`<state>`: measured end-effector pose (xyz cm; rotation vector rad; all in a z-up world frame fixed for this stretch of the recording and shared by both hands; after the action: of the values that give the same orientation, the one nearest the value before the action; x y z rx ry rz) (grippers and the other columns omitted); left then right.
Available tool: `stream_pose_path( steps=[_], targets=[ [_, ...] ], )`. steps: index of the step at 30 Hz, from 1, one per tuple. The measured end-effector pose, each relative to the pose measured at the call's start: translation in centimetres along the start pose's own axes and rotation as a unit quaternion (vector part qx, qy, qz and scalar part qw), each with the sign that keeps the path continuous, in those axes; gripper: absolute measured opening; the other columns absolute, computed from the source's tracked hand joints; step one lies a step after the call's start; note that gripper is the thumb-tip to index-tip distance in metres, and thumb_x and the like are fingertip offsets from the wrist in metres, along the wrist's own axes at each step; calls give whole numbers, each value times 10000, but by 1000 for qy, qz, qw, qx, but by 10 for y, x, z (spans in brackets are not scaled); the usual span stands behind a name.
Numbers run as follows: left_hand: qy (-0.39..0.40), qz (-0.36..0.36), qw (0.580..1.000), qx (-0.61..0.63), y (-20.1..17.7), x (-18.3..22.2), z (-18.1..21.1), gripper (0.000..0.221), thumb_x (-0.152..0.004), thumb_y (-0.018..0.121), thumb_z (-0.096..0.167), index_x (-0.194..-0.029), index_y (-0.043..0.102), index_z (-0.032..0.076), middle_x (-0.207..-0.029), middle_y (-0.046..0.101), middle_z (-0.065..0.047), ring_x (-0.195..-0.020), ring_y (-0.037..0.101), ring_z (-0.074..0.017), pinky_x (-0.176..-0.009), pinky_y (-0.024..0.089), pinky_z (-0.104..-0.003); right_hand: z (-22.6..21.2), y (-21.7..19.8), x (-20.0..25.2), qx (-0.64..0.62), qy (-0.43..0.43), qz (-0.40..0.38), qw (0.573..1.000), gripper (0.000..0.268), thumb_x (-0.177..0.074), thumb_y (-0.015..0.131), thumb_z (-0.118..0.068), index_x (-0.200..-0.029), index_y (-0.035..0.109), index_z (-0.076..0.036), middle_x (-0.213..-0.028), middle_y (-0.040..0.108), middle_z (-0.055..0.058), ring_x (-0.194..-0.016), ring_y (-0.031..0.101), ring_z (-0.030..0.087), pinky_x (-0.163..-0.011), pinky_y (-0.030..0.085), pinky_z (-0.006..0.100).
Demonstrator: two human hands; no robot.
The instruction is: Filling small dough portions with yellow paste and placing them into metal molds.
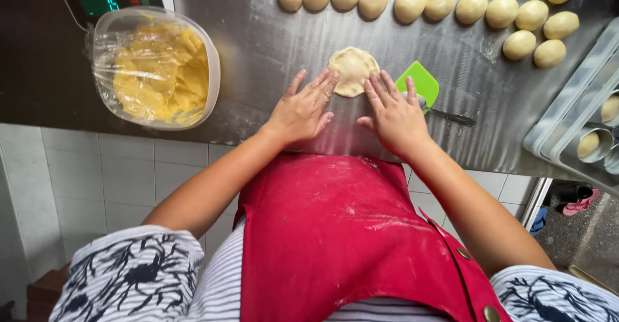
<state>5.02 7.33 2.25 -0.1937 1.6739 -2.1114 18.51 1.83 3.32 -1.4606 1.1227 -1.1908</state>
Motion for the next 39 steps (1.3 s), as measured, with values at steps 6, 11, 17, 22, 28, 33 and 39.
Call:
stream_pose_path(
  steps=[6,11,17,22,28,33,39],
  targets=[
    [-29,4,999,21,-17,11,-10,683,-1029,538,407,-1627,362,128,-1629,441,-47,-1529,374,-191,-1252,31,-539,81,-73,51,-87,135,104,982,403,-925,795,-130,-1315,693,-117,-1376,638,75,-1339,553,350,-1124,449,470],
    [-80,34,993,74,-47,-1,-16,696,-1012,583,333,-1620,355,82,-1629,461,-63,-1530,379,-221,-1248,62,-570,116,-32,88,-28,153,41,987,339,-822,812,-125,-1151,735,-145,-1164,660,81,-1150,598,321,-973,489,438],
    [-101,132,984,65,-114,28,-31,631,-1039,628,231,-1611,387,116,-1628,470,-74,-1517,427,-233,-1265,156,-530,126,-10,99,-1,110,29,994,184,-854,799,-139,-1014,708,-137,-1073,661,47,-1077,626,290,-924,496,427],
    [-155,216,961,72,-163,90,-54,531,-1089,636,164,-1568,410,125,-1638,473,-72,-1535,448,-220,-1294,259,-487,96,-62,96,-16,52,129,990,136,-917,745,-53,-1037,698,-97,-1072,700,82,-972,672,324,-878,542,426],
    [-254,386,885,60,-207,191,-93,587,-1176,638,202,-1629,267,161,-1720,352,-118,-1553,400,-303,-1320,308,-424,-15,-190,-13,-177,-20,194,965,88,-1089,706,1,-1157,687,-52,-1056,697,126,-883,685,281,-804,552,344],
    [-391,309,867,-20,-198,219,-119,1235,-854,805,692,-1669,78,115,-1719,139,-207,-1574,213,-469,-1295,201,-610,-171,-224,-108,-12,-246,170,954,171,-1009,740,-47,-1158,777,-122,-951,685,51,-894,626,257,-783,511,367],
    [-432,296,852,16,-173,230,-129,1318,-780,941,579,-1658,67,129,-1711,118,-165,-1554,236,-425,-1277,220,-559,-251,-167,-163,142,-249,89,954,131,-915,651,-104,-951,767,-153,-875,699,25,-876,694,222,-648,536,358]
  ],
)
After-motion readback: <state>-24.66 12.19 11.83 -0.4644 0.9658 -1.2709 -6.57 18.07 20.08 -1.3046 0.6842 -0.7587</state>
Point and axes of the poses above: each hand's wrist, its own x-axis away from the middle knuckle, its own y-axis out of the palm, z = x × y, the point moved 10 cm from there along -x, towards the middle knuckle
